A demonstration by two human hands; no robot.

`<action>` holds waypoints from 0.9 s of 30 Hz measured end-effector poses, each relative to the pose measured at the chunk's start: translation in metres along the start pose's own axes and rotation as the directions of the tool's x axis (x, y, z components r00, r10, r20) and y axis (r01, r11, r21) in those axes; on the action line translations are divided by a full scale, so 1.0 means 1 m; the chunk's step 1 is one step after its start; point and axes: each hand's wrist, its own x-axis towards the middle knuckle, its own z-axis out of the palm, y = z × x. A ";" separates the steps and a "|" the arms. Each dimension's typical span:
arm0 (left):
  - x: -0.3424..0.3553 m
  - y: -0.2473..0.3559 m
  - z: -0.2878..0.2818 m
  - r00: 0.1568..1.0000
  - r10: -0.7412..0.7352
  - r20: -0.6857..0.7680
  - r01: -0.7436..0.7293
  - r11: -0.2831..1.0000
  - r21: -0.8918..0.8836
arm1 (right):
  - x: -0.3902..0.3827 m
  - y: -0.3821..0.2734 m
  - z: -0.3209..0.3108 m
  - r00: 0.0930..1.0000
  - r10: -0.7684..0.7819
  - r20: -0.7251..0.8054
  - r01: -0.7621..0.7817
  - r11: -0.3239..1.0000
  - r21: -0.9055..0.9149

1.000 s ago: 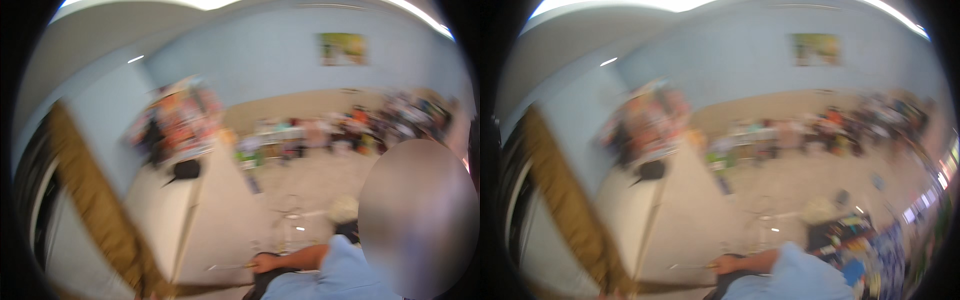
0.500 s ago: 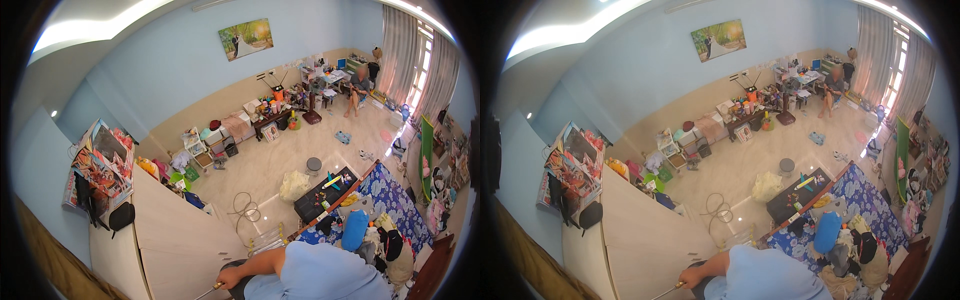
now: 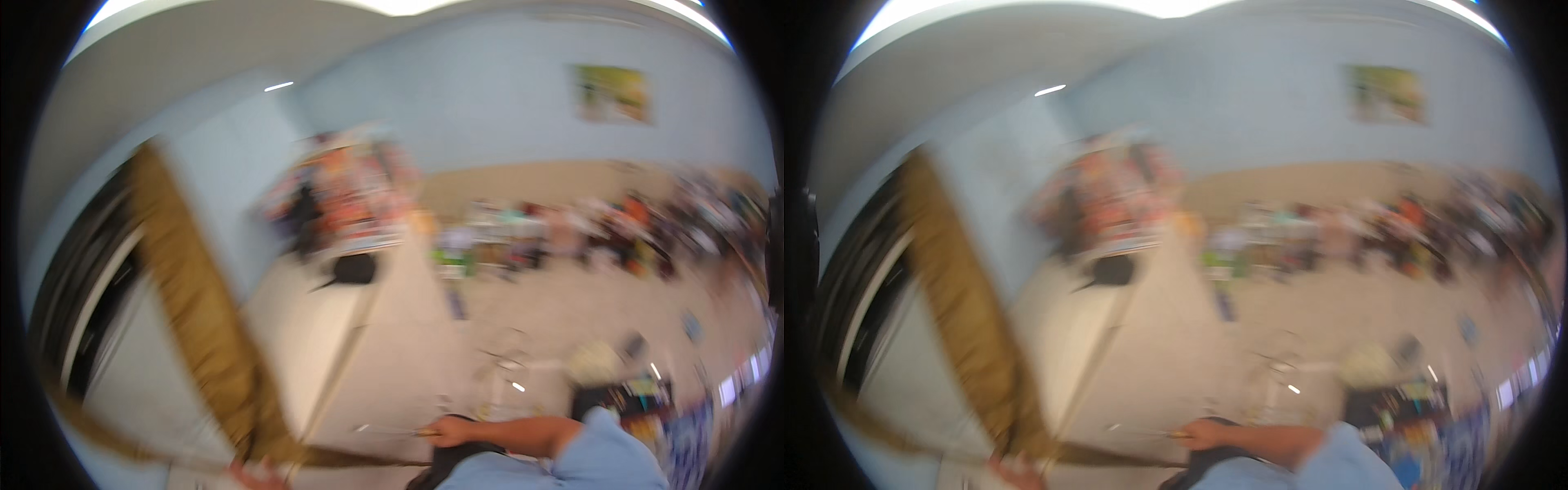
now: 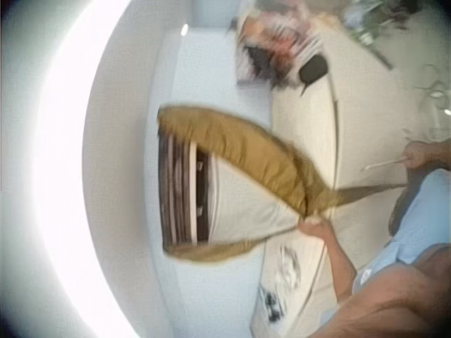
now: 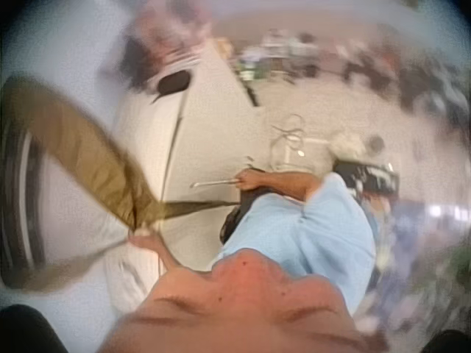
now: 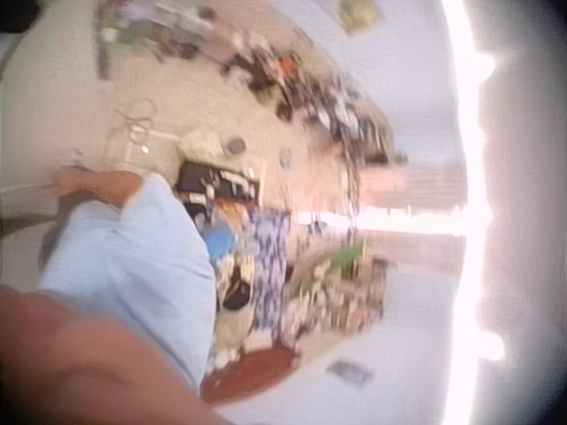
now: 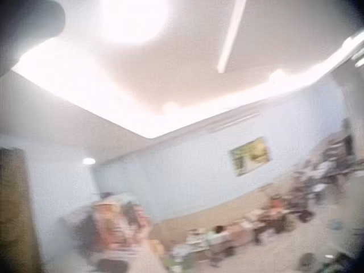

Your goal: The person cleans a wall-mounted air conditioner using a spray nozzle and a protective cover. They repeatedly spray the unit's interior while holding the cover in place to catch runoff, then briefly wipe the surface with a cloth.

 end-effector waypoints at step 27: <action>0.005 0.044 0.012 0.999 0.020 0.048 -0.019 1.000 -0.020 | 0.043 -0.161 -0.106 1.000 -0.004 -0.025 0.001 0.995 -0.096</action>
